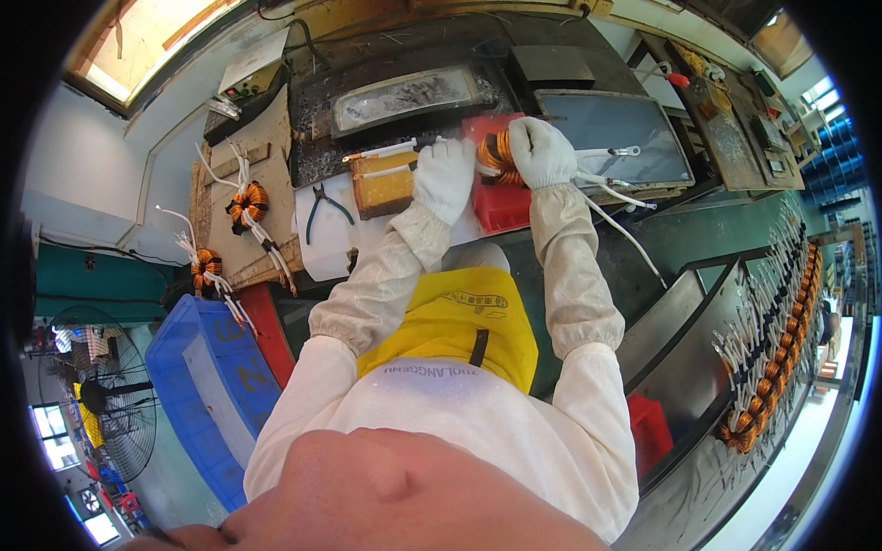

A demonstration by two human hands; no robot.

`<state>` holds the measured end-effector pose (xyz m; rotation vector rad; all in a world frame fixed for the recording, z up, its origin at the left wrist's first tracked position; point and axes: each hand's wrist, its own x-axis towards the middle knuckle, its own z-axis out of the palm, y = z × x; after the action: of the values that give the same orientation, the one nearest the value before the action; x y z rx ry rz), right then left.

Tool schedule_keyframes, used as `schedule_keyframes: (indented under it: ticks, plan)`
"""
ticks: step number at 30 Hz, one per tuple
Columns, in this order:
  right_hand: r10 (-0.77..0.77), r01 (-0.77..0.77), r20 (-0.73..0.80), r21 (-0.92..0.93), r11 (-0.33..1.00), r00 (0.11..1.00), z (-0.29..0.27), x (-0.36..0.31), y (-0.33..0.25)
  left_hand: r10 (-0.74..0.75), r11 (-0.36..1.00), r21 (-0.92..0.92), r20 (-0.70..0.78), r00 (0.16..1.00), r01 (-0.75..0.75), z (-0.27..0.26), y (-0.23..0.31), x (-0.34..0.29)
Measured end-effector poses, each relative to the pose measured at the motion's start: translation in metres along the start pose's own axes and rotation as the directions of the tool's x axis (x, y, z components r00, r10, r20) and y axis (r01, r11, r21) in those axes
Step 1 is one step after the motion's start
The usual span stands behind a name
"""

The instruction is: Soldering lead wires onto toroidal copper wire coils and organizing the finished parts onto a storage rack.

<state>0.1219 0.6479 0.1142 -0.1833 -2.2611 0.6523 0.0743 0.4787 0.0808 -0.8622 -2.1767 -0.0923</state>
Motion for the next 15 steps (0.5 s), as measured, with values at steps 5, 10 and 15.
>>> schedule_keyframes:
  ticks: [5,10,15]
  plan:
    - [-0.003,0.003,-0.001,0.0,1.0,1.0,-0.001,0.0,0.0,0.045,0.988,-0.142,-0.054,0.998,-0.052,-0.003,-0.012,-0.005]
    - [0.0,0.0,-0.017,-0.001,1.0,1.0,0.001,-0.001,-0.002,-0.016,0.996,-0.083,-0.009,1.0,0.016,-0.006,-0.012,-0.007]
    - [0.001,-0.001,-0.022,-0.001,1.0,1.0,0.001,-0.001,-0.001,-0.002,0.999,-0.041,-0.003,1.0,0.002,-0.007,-0.012,-0.01]
